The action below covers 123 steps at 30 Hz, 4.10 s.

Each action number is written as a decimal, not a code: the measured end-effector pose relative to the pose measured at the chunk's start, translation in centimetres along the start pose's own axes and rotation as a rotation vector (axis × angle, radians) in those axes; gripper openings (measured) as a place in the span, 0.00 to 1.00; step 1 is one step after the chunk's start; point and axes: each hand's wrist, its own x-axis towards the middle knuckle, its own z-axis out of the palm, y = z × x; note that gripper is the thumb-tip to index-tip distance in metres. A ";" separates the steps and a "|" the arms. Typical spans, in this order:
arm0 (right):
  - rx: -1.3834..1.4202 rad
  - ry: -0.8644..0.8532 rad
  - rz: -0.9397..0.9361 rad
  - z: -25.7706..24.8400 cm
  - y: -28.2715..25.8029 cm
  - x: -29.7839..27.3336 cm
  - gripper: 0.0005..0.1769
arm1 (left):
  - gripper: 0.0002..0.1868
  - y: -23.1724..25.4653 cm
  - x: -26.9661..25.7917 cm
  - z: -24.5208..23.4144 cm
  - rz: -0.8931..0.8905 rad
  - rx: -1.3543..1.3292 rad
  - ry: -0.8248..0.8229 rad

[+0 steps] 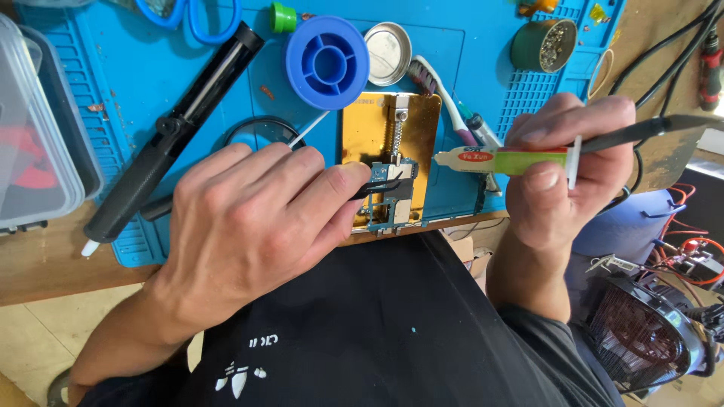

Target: The person cleans a small circuit board with a toothbrush, then uses tweezers to position a component. They apply flux from a tube to the board and use a soldering iron with solder wire to attach the component.

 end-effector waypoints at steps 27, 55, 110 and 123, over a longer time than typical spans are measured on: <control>0.270 0.313 0.246 -8.7 2.9 -0.3 0.25 | 0.04 1.9 2.1 -0.2 0.015 -0.094 0.025; -0.517 0.376 0.226 -13.1 5.6 5.7 0.15 | 0.07 1.9 1.1 0.5 -0.102 -0.037 -0.064; -0.630 -0.083 -0.187 -4.3 1.9 2.2 0.07 | 0.08 1.6 2.0 0.1 0.081 -0.085 0.030; -0.531 -0.013 -0.212 -4.7 3.9 2.4 0.05 | 0.15 1.3 1.2 1.1 0.182 -0.098 0.063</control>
